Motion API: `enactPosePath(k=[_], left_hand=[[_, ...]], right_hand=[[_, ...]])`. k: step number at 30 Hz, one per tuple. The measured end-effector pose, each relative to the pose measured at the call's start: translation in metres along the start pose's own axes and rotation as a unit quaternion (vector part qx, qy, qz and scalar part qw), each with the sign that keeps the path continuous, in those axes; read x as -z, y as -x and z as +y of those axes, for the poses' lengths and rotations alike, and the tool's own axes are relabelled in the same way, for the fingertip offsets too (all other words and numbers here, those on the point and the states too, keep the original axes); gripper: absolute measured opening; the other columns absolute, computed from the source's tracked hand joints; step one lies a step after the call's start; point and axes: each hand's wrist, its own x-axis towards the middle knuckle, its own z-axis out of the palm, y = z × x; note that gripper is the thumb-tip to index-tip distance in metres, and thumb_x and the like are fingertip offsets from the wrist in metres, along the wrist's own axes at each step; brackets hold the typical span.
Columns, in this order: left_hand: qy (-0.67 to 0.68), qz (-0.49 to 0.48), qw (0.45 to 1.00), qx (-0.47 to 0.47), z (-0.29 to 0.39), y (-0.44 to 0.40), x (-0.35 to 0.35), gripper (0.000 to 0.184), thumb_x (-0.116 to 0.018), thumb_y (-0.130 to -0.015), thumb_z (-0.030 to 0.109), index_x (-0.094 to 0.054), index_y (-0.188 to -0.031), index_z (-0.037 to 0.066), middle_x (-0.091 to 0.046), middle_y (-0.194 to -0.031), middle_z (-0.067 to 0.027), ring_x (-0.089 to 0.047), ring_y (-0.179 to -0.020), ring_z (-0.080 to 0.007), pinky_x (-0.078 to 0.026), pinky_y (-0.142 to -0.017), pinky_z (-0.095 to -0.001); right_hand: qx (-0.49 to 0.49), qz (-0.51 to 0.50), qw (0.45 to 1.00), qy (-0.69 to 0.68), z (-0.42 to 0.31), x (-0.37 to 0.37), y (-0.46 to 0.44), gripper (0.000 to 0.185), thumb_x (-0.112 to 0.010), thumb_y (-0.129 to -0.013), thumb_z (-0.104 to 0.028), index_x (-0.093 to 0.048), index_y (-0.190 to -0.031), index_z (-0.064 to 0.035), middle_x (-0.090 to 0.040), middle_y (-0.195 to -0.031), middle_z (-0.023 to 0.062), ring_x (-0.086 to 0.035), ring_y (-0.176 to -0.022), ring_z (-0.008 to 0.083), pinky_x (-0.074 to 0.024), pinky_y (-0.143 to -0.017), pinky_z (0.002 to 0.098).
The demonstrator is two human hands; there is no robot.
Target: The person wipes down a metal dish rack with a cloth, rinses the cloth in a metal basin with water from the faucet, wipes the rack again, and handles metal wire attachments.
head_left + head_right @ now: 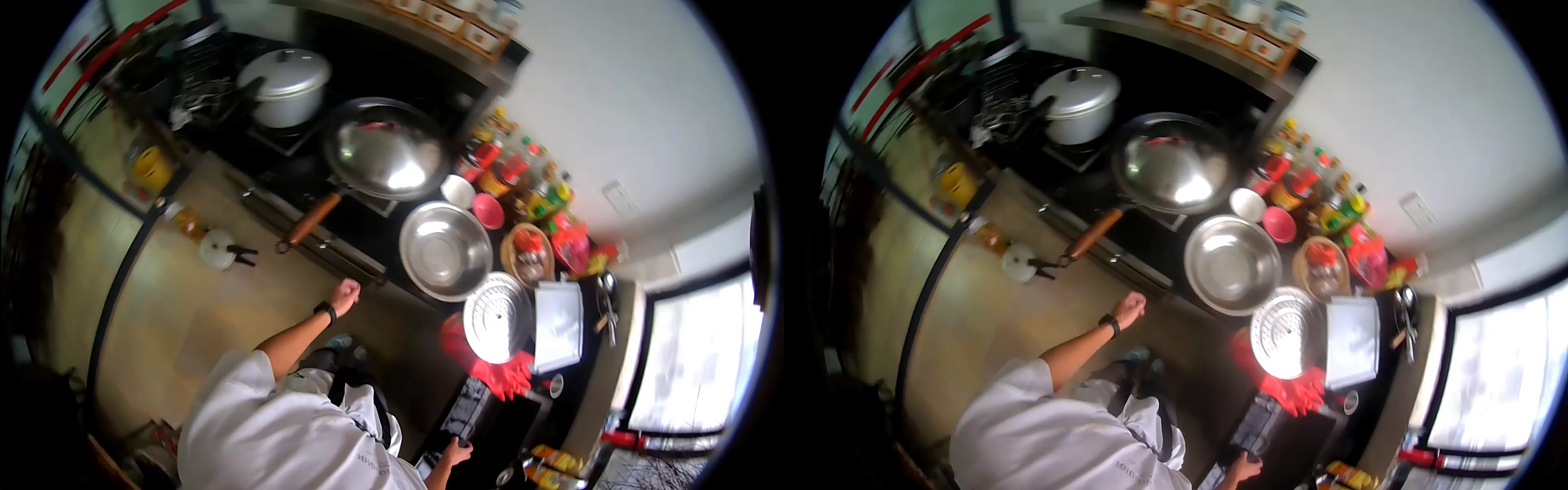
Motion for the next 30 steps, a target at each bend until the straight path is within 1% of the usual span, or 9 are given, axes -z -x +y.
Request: enactPosePath(k=[2, 4, 8, 10, 12, 17, 23, 28, 30], left_hand=[[-0.147, 0.036, 0.985, 0.077, -0.008, 0.058, 0.046, 0.028, -0.066, -0.090, 0.036, -0.063, -0.099, 0.010, -0.071, -0.085, -0.0059, -0.068, -0.077, -0.0197, -0.054, -0.072, -0.0349], [-0.227, 0.083, 0.963, 0.115, -0.051, 0.113, 0.088, 0.030, -0.067, -0.087, 0.037, -0.063, -0.099, 0.009, -0.072, -0.089, -0.0088, -0.069, -0.084, -0.0251, -0.054, -0.076, -0.0374], [-0.142, 0.204, 0.910, 0.333, -0.092, 0.243, 0.150, 0.028, -0.064, -0.088, 0.035, -0.063, -0.101, 0.010, -0.069, -0.100, -0.0149, -0.066, -0.090, -0.0292, -0.053, -0.080, -0.0406], [-0.154, 0.278, 0.875, 0.365, -0.170, 0.308, 0.165, 0.029, -0.063, -0.089, 0.035, -0.063, -0.105, 0.010, -0.068, -0.100, -0.0148, -0.065, -0.086, -0.0298, -0.053, -0.080, -0.0417], [-0.152, 0.310, 0.842, 0.415, -0.118, 0.369, 0.152, 0.030, -0.064, -0.089, 0.034, -0.063, -0.107, 0.010, -0.067, -0.098, -0.0144, -0.065, -0.084, -0.0296, -0.053, -0.078, -0.0429], [-0.137, 0.408, 0.819, 0.381, -0.152, 0.465, 0.120, 0.023, -0.068, -0.086, 0.029, -0.068, -0.092, 0.007, -0.067, -0.077, -0.0126, -0.066, -0.075, -0.0287, -0.053, -0.070, -0.0395], [-0.166, 0.385, 0.843, 0.337, -0.173, 0.462, 0.129, 0.022, -0.067, -0.085, 0.026, -0.066, -0.098, 0.009, -0.067, -0.081, -0.0113, -0.066, -0.078, -0.0264, -0.052, -0.071, -0.0376], [-0.080, 0.371, 0.896, 0.230, -0.156, 0.402, 0.220, 0.026, -0.068, -0.084, 0.018, -0.061, -0.107, 0.008, -0.064, -0.085, -0.0091, -0.063, -0.077, -0.0237, -0.051, -0.071, -0.0361], [-0.050, 0.408, 0.908, 0.080, -0.144, 0.386, 0.267, 0.030, -0.069, -0.081, 0.008, -0.059, -0.109, 0.009, -0.059, -0.084, -0.0075, -0.060, -0.074, -0.0218, -0.051, -0.069, -0.0354]], right_hand=[[-0.015, -0.063, 0.996, 0.054, -0.002, -0.003, -0.008, 0.057, -0.074, -0.075, -0.034, -0.051, -0.119, -0.0077, -0.052, -0.118, 0.0210, -0.054, -0.107, 0.0406, -0.0482, -0.087, 0.0508], [0.028, -0.084, 0.994, 0.067, 0.004, -0.004, -0.011, 0.057, -0.072, -0.078, -0.038, -0.047, -0.120, -0.0086, -0.050, -0.121, 0.0202, -0.055, -0.106, 0.0408, -0.0490, -0.085, 0.0518], [0.133, -0.048, 0.988, 0.068, 0.034, -0.066, -0.020, 0.049, -0.073, -0.077, -0.040, -0.057, -0.110, -0.0077, -0.058, -0.110, 0.0184, -0.058, -0.099, 0.0402, -0.0495, -0.082, 0.0507], [0.187, -0.046, 0.977, 0.088, 0.040, -0.062, -0.028, 0.047, -0.071, -0.078, -0.040, -0.058, -0.109, -0.0074, -0.060, -0.108, 0.0181, -0.059, -0.098, 0.0393, -0.0494, -0.082, 0.0501], [0.232, -0.040, 0.965, 0.114, 0.047, -0.054, -0.031, 0.045, -0.070, -0.079, -0.040, -0.059, -0.109, -0.0071, -0.061, -0.107, 0.0178, -0.059, -0.096, 0.0384, -0.0493, -0.081, 0.0494], [0.335, 0.010, 0.928, 0.160, 0.026, -0.045, -0.021, 0.041, -0.067, -0.083, -0.039, -0.063, -0.107, -0.0065, -0.064, -0.102, 0.0171, -0.060, -0.092, 0.0362, -0.0490, -0.079, 0.0477], [0.447, 0.111, 0.863, 0.208, -0.019, -0.033, 0.009, 0.037, -0.063, -0.088, -0.038, -0.067, -0.105, -0.0057, -0.068, -0.097, 0.0162, -0.062, -0.087, 0.0336, -0.0487, -0.077, 0.0457], [0.466, -0.007, 0.848, 0.254, -0.069, -0.025, 0.057, 0.041, -0.064, -0.084, -0.039, -0.066, -0.107, -0.0049, -0.067, -0.101, 0.0187, -0.061, -0.094, 0.0355, -0.0480, -0.083, 0.0467], [0.464, -0.058, 0.841, 0.273, -0.090, -0.018, 0.084, 0.042, -0.065, -0.083, -0.039, -0.066, -0.108, -0.0046, -0.066, -0.103, 0.0197, -0.061, -0.096, 0.0363, -0.0477, -0.085, 0.0471]])
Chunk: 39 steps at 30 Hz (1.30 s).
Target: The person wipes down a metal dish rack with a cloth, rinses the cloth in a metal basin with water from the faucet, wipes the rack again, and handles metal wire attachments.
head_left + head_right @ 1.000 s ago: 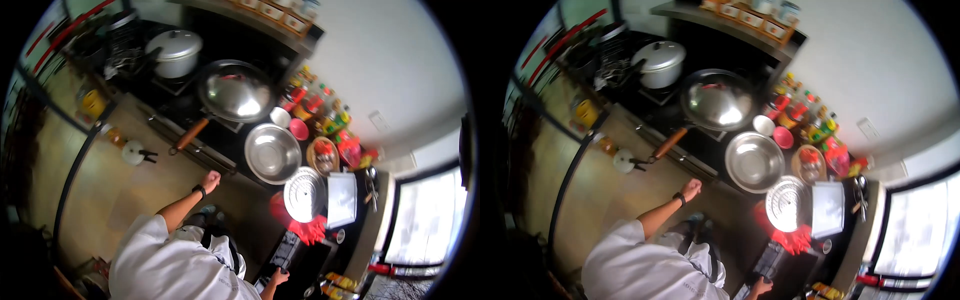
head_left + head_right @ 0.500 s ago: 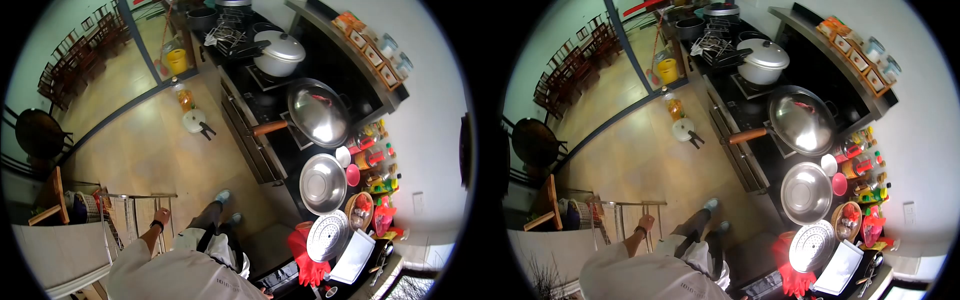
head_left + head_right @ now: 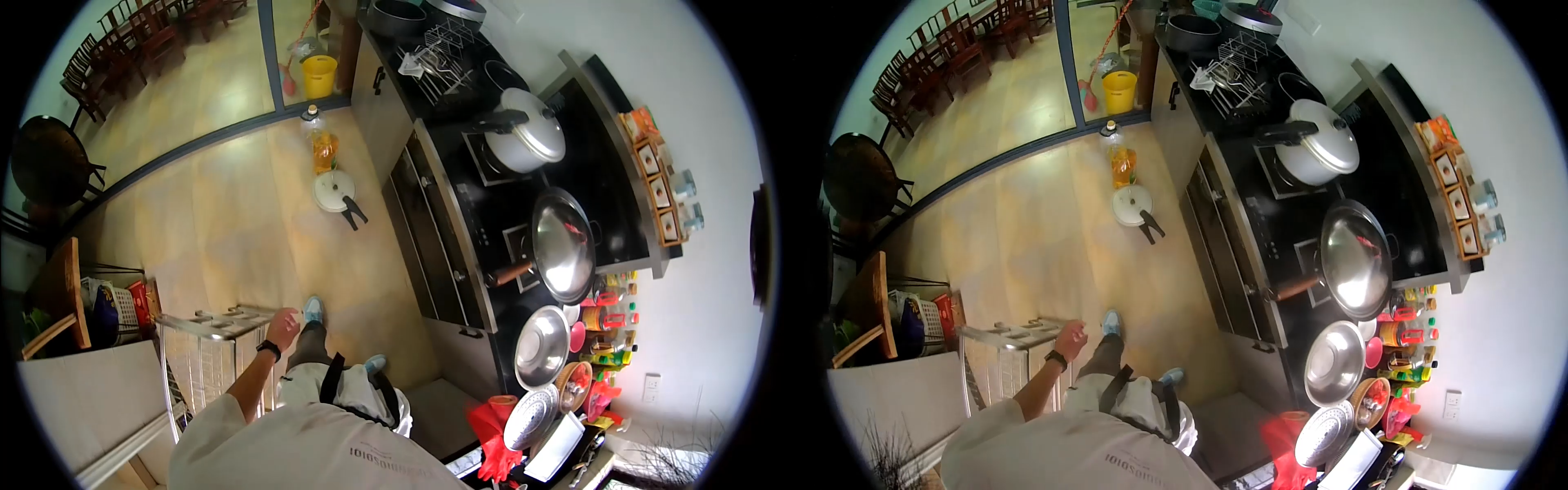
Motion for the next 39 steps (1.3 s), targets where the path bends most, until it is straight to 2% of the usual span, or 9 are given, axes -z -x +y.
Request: enactPosePath(k=[11, 20, 23, 25, 26, 27, 33, 36, 39], left_hand=[[0.121, 0.094, 0.985, 0.080, -0.015, -0.106, 0.139, 0.042, -0.064, -0.075, -0.008, -0.059, -0.112, 0.010, -0.055, -0.083, -0.0003, -0.054, -0.071, -0.0094, -0.047, -0.064, -0.0227], [0.279, 0.165, 0.919, 0.226, -0.118, -0.164, 0.134, 0.020, -0.056, -0.084, -0.006, -0.061, -0.102, 0.003, -0.054, -0.080, 0.0015, -0.051, -0.068, -0.0060, -0.044, -0.057, -0.0186], [0.208, 0.138, 0.949, 0.191, -0.020, -0.224, 0.151, 0.021, -0.061, -0.082, -0.003, -0.064, -0.101, 0.006, -0.056, -0.077, 0.0009, -0.053, -0.070, -0.0082, -0.046, -0.061, -0.0205], [0.088, 0.131, 0.978, 0.136, -0.009, -0.251, 0.168, 0.026, -0.063, -0.080, -0.007, -0.064, -0.102, 0.006, -0.056, -0.078, 0.0008, -0.053, -0.071, -0.0083, -0.047, -0.063, -0.0207], [0.218, 0.147, 0.950, 0.170, -0.015, -0.276, 0.173, 0.032, -0.062, -0.078, -0.012, -0.063, -0.104, 0.006, -0.056, -0.080, 0.0007, -0.054, -0.072, -0.0084, -0.048, -0.064, -0.0214], [0.344, 0.156, 0.904, 0.202, -0.018, -0.307, 0.183, 0.039, -0.061, -0.076, -0.017, -0.062, -0.106, 0.006, -0.056, -0.082, 0.0005, -0.054, -0.073, -0.0084, -0.049, -0.066, -0.0221], [0.056, 0.098, 0.988, 0.103, 0.080, -0.428, 0.207, 0.037, -0.059, -0.080, -0.015, -0.059, -0.111, 0.005, -0.055, -0.081, -0.0003, -0.056, -0.075, -0.0096, -0.050, -0.067, -0.0237], [0.222, 0.035, 0.963, 0.151, 0.088, -0.523, 0.227, 0.036, -0.061, -0.081, -0.014, -0.059, -0.112, 0.005, -0.055, -0.082, -0.0001, -0.055, -0.075, -0.0091, -0.049, -0.065, -0.0225], [-0.144, -0.035, 0.980, -0.130, 0.159, -0.668, 0.222, 0.036, -0.065, -0.078, -0.008, -0.059, -0.112, 0.003, -0.054, -0.083, -0.0031, -0.054, -0.074, -0.0148, -0.049, -0.065, -0.0262]], right_hand=[[0.091, -0.246, 0.965, -0.020, -0.171, 0.067, -0.015, 0.051, -0.067, -0.077, -0.040, -0.065, -0.112, -0.0029, -0.065, -0.111, 0.0253, -0.059, -0.111, 0.0405, -0.0462, -0.097, 0.0493], [0.204, -0.254, 0.924, -0.201, -0.492, 0.022, -0.059, 0.042, -0.061, -0.081, -0.045, -0.069, -0.092, -0.0045, -0.068, -0.099, 0.0192, -0.059, -0.106, 0.0364, -0.0467, -0.092, 0.0465], [0.204, -0.379, 0.874, -0.224, -0.634, 0.115, -0.072, 0.037, -0.061, -0.081, -0.038, -0.068, -0.094, -0.0043, -0.067, -0.104, 0.0198, -0.063, -0.096, 0.0373, -0.0497, -0.083, 0.0473], [0.417, -0.047, 0.875, -0.242, -0.715, 0.098, -0.084, 0.029, -0.061, -0.084, -0.032, -0.062, -0.087, -0.0038, -0.067, -0.085, 0.0149, -0.065, -0.084, 0.0332, -0.0504, -0.075, 0.0447], [0.245, -0.208, 0.855, -0.407, -0.762, 0.108, -0.095, 0.026, -0.060, -0.084, -0.029, -0.060, -0.090, -0.0037, -0.066, -0.088, 0.0147, -0.064, -0.087, 0.0331, -0.0494, -0.080, 0.0432], [0.383, -0.121, 0.817, -0.415, -0.802, 0.111, -0.109, 0.024, -0.060, -0.084, -0.026, -0.061, -0.091, -0.0034, -0.066, -0.087, 0.0155, -0.064, -0.085, 0.0327, -0.0499, -0.078, 0.0432], [0.270, -0.125, 0.708, -0.641, -0.972, 0.290, -0.156, 0.030, -0.064, -0.088, -0.016, -0.057, -0.111, 0.0012, -0.064, -0.099, 0.0178, -0.063, -0.099, 0.0270, -0.0494, -0.086, 0.0347], [0.147, -0.127, 0.619, -0.761, -1.036, 0.315, -0.212, 0.040, -0.067, -0.088, -0.018, -0.053, -0.119, 0.0023, -0.066, -0.100, 0.0132, -0.062, -0.099, 0.0191, -0.0477, -0.087, 0.0309], [0.064, -0.123, 0.599, -0.789, -1.075, 0.365, -0.259, 0.050, -0.070, -0.086, -0.022, -0.050, -0.124, 0.0052, -0.066, -0.104, 0.0113, -0.061, -0.099, 0.0185, -0.0463, -0.088, 0.0301]])
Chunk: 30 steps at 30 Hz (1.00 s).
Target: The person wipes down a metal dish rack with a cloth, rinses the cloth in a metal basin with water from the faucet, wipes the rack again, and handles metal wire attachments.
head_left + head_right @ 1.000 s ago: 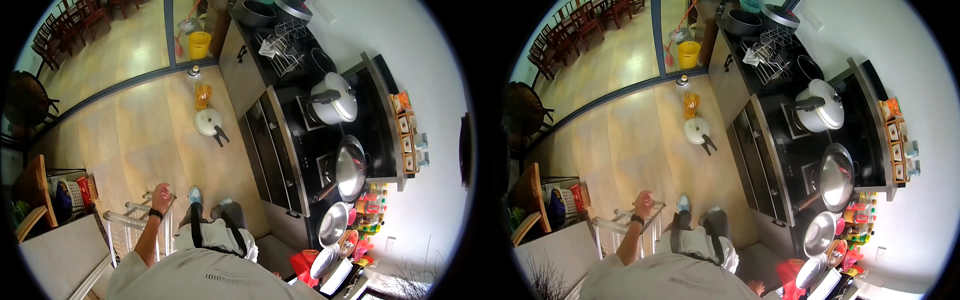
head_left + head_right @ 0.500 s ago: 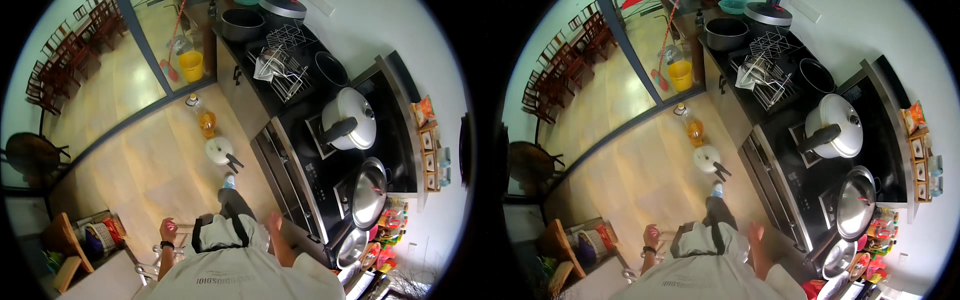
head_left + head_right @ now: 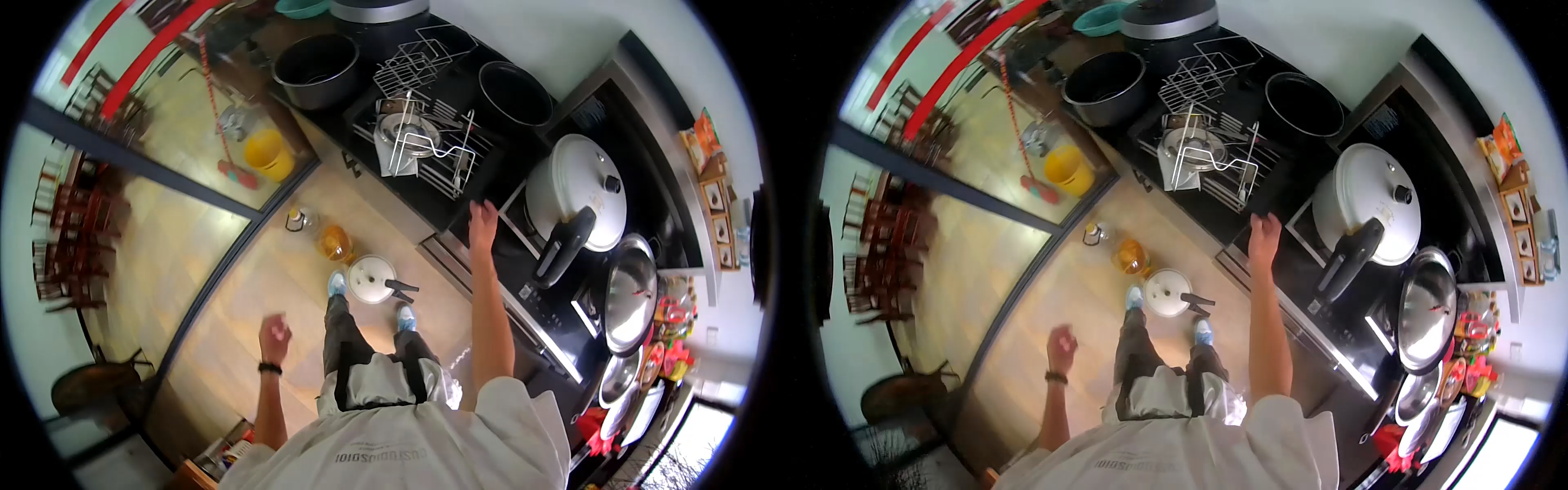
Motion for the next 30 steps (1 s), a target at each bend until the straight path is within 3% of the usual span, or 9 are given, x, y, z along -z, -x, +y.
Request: enactPosePath(k=[3, 7, 10, 13, 14, 16, 20, 23, 30], left_hand=[[-0.040, -0.042, 0.977, -0.204, 0.040, -0.202, -0.013, 0.033, -0.068, -0.083, 0.006, -0.058, -0.114, 0.005, -0.060, -0.100, -0.0114, -0.061, -0.089, -0.0254, -0.051, -0.078, -0.0344], [0.083, -0.078, 0.932, -0.343, 0.223, -0.423, -0.055, 0.054, -0.076, -0.081, 0.017, -0.053, -0.128, 0.004, -0.060, -0.118, -0.0138, -0.059, -0.107, -0.0283, -0.048, -0.093, -0.0369], [0.059, -0.033, 0.890, -0.451, 0.318, -0.512, -0.101, 0.097, -0.086, -0.068, 0.036, -0.036, -0.144, 0.004, -0.049, -0.138, -0.0182, -0.045, -0.128, -0.0347, -0.037, -0.107, -0.0435], [0.040, -0.072, 0.893, -0.443, 0.350, -0.543, -0.161, 0.107, -0.088, -0.063, 0.043, -0.031, -0.148, 0.009, -0.047, -0.141, -0.0170, -0.044, -0.129, -0.0365, -0.039, -0.106, -0.0448], [0.045, -0.105, 0.893, -0.436, 0.354, -0.547, -0.176, 0.100, -0.087, -0.065, 0.038, -0.034, -0.146, 0.011, -0.051, -0.137, -0.0167, -0.048, -0.125, -0.0365, -0.040, -0.104, -0.0452], [0.063, -0.083, 0.879, -0.465, 0.350, -0.559, -0.202, 0.070, -0.080, -0.069, 0.020, -0.052, -0.132, 0.008, -0.060, -0.121, -0.0179, -0.052, -0.121, -0.0357, -0.042, -0.102, -0.0427], [0.188, -0.258, 0.831, -0.455, 0.346, -0.556, -0.217, 0.051, -0.070, -0.076, -0.002, -0.057, -0.125, 0.005, -0.063, -0.121, -0.0109, -0.063, -0.105, -0.0218, -0.048, -0.093, -0.0327], [0.044, -0.287, 0.805, -0.517, 0.304, -0.616, -0.230, 0.053, -0.061, -0.089, -0.002, -0.047, -0.140, 0.009, -0.059, -0.104, -0.0067, -0.057, -0.091, -0.0167, -0.048, -0.085, -0.0290], [0.010, -0.314, 0.776, -0.547, 0.300, -0.636, -0.236, 0.046, -0.060, -0.098, 0.018, -0.045, -0.140, 0.008, -0.057, -0.092, -0.0038, -0.052, -0.078, -0.0131, -0.045, -0.070, -0.0280]], right_hand=[[-0.080, 0.007, 0.996, 0.044, 0.002, -0.024, -0.046, 0.055, -0.071, -0.084, -0.032, -0.051, -0.130, -0.0090, -0.061, -0.111, 0.0034, -0.055, -0.092, 0.0147, -0.0466, -0.072, 0.0323], [-0.202, 0.076, 0.968, 0.127, -0.026, -0.066, -0.040, 0.079, -0.074, -0.078, -0.028, -0.038, -0.145, -0.0043, -0.059, -0.118, 0.0118, -0.060, -0.101, 0.0234, -0.0595, -0.071, 0.0409], [-0.179, 0.131, 0.970, 0.098, -0.025, -0.078, -0.033, 0.085, -0.075, -0.077, -0.019, -0.032, -0.147, 0.0001, -0.058, -0.119, 0.0151, -0.062, -0.096, 0.0230, -0.0622, -0.065, 0.0364], [-0.209, 0.145, 0.957, 0.138, -0.014, -0.079, -0.031, 0.081, -0.073, -0.077, -0.016, -0.035, -0.146, 0.0007, -0.058, -0.118, 0.0158, -0.062, -0.092, 0.0209, -0.0612, -0.062, 0.0345], [-0.171, 0.146, 0.963, 0.149, -0.002, -0.080, -0.027, 0.082, -0.074, -0.077, -0.017, -0.034, -0.147, 0.0007, -0.063, -0.107, 0.0150, -0.063, -0.081, 0.0192, -0.0593, -0.059, 0.0330], [-0.135, 0.182, 0.957, 0.183, 0.026, -0.087, -0.020, 0.049, -0.071, -0.079, -0.028, -0.058, -0.113, 0.0054, -0.066, -0.109, 0.0259, -0.064, -0.101, 0.0423, -0.0513, -0.086, 0.0475], [0.024, 0.296, 0.881, 0.369, 0.073, -0.113, -0.007, 0.049, -0.076, -0.075, -0.028, -0.062, -0.114, -0.0012, -0.061, -0.117, 0.0199, -0.062, -0.099, 0.0365, -0.0510, -0.088, 0.0463], [-0.086, 0.361, 0.920, 0.128, 0.036, -0.155, -0.002, 0.055, -0.078, -0.069, -0.016, -0.059, -0.118, -0.0015, -0.061, -0.114, 0.0221, -0.060, -0.107, 0.0385, -0.0492, -0.093, 0.0460], [-0.220, 0.371, 0.902, 0.012, 0.028, -0.165, 0.031, 0.070, -0.076, -0.069, -0.012, -0.048, -0.133, -0.0099, -0.049, -0.125, 0.0232, -0.045, -0.119, 0.0466, -0.0449, -0.101, 0.0496]])
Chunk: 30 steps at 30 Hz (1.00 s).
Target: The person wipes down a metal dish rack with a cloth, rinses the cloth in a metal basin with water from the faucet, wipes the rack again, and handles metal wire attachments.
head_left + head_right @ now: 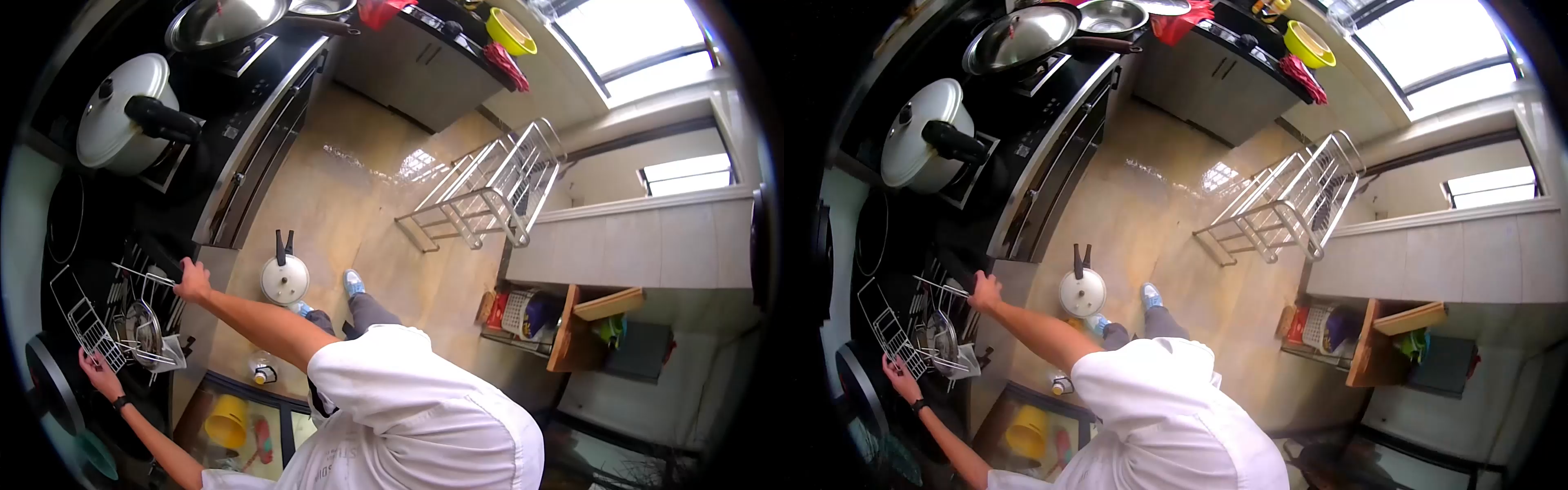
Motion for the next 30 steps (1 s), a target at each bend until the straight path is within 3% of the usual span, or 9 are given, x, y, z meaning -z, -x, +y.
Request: enactPosePath(k=[3, 5, 9, 10, 11, 15, 17, 19, 30], left_hand=[[-0.027, -0.013, 0.999, -0.014, 0.021, 0.007, 0.002, 0.049, -0.061, -0.098, 0.020, -0.044, -0.142, 0.009, -0.056, -0.090, -0.0034, -0.050, -0.077, -0.0129, -0.044, -0.069, -0.0280], [-0.012, -0.026, 0.998, -0.047, 0.017, 0.007, 0.002, 0.050, -0.056, -0.100, 0.018, -0.040, -0.146, 0.006, -0.062, -0.122, -0.0113, -0.059, -0.098, -0.0178, -0.046, -0.088, -0.0290], [0.013, -0.076, 0.997, 0.012, 0.052, 0.017, 0.013, 0.047, -0.053, -0.100, 0.013, -0.041, -0.145, 0.004, -0.057, -0.135, -0.0122, -0.059, -0.108, -0.0194, -0.044, -0.096, -0.0310], [-0.004, -0.024, 0.994, -0.104, 0.066, 0.016, 0.006, 0.044, -0.053, -0.099, 0.011, -0.045, -0.142, 0.003, -0.058, -0.134, -0.0113, -0.059, -0.107, -0.0192, -0.044, -0.094, -0.0312], [-0.014, -0.040, 0.998, -0.052, 0.095, 0.017, 0.010, 0.040, -0.052, -0.099, 0.009, -0.051, -0.138, 0.002, -0.060, -0.130, -0.0120, -0.059, -0.105, -0.0207, -0.045, -0.092, -0.0319], [-0.019, -0.021, 0.992, -0.122, 0.137, 0.009, 0.021, 0.035, -0.054, -0.098, 0.011, -0.057, -0.133, 0.006, -0.063, -0.105, -0.0141, -0.058, -0.090, -0.0266, -0.046, -0.082, -0.0338], [-0.038, -0.060, 0.995, -0.067, 0.134, 0.008, 0.023, 0.034, -0.054, -0.098, 0.010, -0.056, -0.132, 0.006, -0.060, -0.097, -0.0146, -0.056, -0.083, -0.0280, -0.046, -0.077, -0.0344], [-0.008, -0.071, 0.994, -0.086, 0.148, 0.003, 0.022, 0.037, -0.054, -0.096, 0.005, -0.056, -0.133, 0.008, -0.055, -0.090, -0.0159, -0.054, -0.078, -0.0304, -0.045, -0.073, -0.0354], [0.010, -0.104, 0.984, -0.143, 0.196, -0.007, 0.047, 0.039, -0.055, -0.091, -0.002, -0.060, -0.129, 0.007, -0.051, -0.087, -0.0152, -0.051, -0.077, -0.0318, -0.044, -0.073, -0.0373]], right_hand=[[-0.051, -0.043, 0.995, -0.075, 0.016, 0.007, -0.004, 0.073, -0.077, -0.066, -0.015, -0.050, -0.133, -0.0081, -0.053, -0.126, 0.0232, -0.050, -0.119, 0.0448, -0.0466, -0.101, 0.0475], [0.030, -0.085, 0.996, -0.022, 0.020, 0.013, -0.007, 0.068, -0.074, -0.066, -0.019, -0.056, -0.131, -0.0055, -0.060, -0.123, 0.0244, -0.058, -0.115, 0.0382, -0.0481, -0.100, 0.0422], [0.058, 0.013, 0.998, -0.007, 0.026, 0.015, 0.018, 0.052, -0.069, -0.071, -0.020, -0.064, -0.120, -0.0047, -0.067, -0.112, 0.0219, -0.064, -0.106, 0.0369, -0.0519, -0.093, 0.0445], [0.065, 0.005, 0.998, -0.004, 0.034, 0.018, 0.021, 0.052, -0.071, -0.071, -0.019, -0.063, -0.120, -0.0030, -0.068, -0.109, 0.0217, -0.066, -0.101, 0.0362, -0.0535, -0.088, 0.0430], [0.045, -0.014, 0.998, -0.028, 0.036, 0.022, 0.026, 0.052, -0.071, -0.072, -0.020, -0.062, -0.120, -0.0011, -0.069, -0.105, 0.0215, -0.068, -0.097, 0.0348, -0.0543, -0.085, 0.0415], [0.022, -0.061, 0.994, -0.089, 0.040, 0.030, 0.041, 0.047, -0.070, -0.078, -0.016, -0.059, -0.120, 0.0035, -0.069, -0.095, 0.0200, -0.067, -0.086, 0.0301, -0.0526, -0.078, 0.0404], [0.047, -0.035, 0.992, -0.111, 0.022, 0.042, 0.055, 0.045, -0.068, -0.078, -0.015, -0.060, -0.120, -0.0030, -0.068, -0.083, 0.0165, -0.065, -0.073, 0.0243, -0.0523, -0.069, 0.0379], [0.029, -0.039, 0.996, -0.079, 0.036, 0.035, 0.044, 0.045, -0.069, -0.076, -0.017, -0.061, -0.119, -0.0041, -0.068, -0.085, 0.0175, -0.066, -0.076, 0.0258, -0.0526, -0.072, 0.0384], [-0.015, -0.057, 0.977, -0.204, 0.039, 0.070, 0.079, 0.030, -0.062, -0.081, -0.007, -0.061, -0.109, 0.0008, -0.057, -0.075, -0.0013, -0.051, -0.064, 0.0083, -0.0424, -0.055, 0.0267]])
